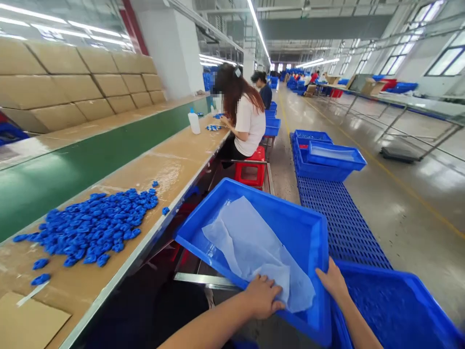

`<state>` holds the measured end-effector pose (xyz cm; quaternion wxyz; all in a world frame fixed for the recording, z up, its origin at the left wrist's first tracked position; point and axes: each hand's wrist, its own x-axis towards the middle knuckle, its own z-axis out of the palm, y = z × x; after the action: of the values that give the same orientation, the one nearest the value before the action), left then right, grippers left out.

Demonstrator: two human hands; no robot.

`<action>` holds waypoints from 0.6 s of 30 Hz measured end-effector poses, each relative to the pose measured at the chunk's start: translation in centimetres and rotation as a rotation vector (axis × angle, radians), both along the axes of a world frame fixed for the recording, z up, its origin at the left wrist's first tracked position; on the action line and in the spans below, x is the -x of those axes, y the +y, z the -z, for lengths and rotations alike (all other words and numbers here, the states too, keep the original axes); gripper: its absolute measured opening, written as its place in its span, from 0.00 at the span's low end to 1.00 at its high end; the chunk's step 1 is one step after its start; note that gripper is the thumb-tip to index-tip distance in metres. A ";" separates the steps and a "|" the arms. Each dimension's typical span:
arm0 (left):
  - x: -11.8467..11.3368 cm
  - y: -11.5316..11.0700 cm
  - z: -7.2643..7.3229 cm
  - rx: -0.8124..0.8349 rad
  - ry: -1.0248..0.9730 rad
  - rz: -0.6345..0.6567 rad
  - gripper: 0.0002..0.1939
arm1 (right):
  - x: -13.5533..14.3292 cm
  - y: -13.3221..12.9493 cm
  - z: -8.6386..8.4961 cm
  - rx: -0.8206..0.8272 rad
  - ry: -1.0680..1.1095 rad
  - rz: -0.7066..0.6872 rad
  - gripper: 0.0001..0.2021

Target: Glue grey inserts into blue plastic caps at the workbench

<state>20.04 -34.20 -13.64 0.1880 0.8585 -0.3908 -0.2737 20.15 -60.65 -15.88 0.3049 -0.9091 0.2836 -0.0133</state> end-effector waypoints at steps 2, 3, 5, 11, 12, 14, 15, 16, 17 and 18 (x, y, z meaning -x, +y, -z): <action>0.3 0.4 -0.4 -0.009 -0.038 0.000 0.21 | 0.1 1.1 -1.5 0.337 -0.024 -0.070 0.30; 0.4 0.7 -0.7 0.000 -0.043 -0.001 0.19 | 0.0 1.9 -2.2 0.432 -0.024 -0.148 0.28; 0.1 1.4 -1.4 0.045 -0.066 -0.029 0.16 | -0.4 3.6 -3.2 0.459 0.074 -0.352 0.23; -2.7 4.7 -2.8 -0.040 -0.165 -0.513 0.30 | -1.9 7.6 -1.5 0.282 0.485 -0.579 0.26; -3.1 5.2 -2.8 -0.120 -0.094 -0.536 0.34 | -2.0 8.0 -0.9 0.269 0.539 -0.600 0.25; -3.5 5.9 -2.4 -0.228 0.029 -0.474 0.33 | -2.0 8.8 0.2 0.259 0.611 -0.630 0.19; -3.5 6.0 -2.2 -0.246 0.054 -0.415 0.31 | -2.1 9.1 0.5 0.259 0.630 -0.636 0.16; -3.4 6.1 -1.9 -0.246 0.055 -0.355 0.29 | -2.1 9.3 0.8 0.262 0.639 -0.638 0.14; -3.2 6.0 -1.6 -0.238 0.044 -0.306 0.27 | -2.3 9.5 1.0 0.264 0.635 -0.637 0.14; -3.0 5.9 -1.3 -0.224 0.035 -0.269 0.27 | -2.7 9.6 1.0 0.268 0.623 -0.628 0.13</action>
<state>23.08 -28.30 -12.30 0.1329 0.9138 -0.2363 -0.3025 22.83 -51.07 -16.91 0.0741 -0.9430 0.0684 0.3170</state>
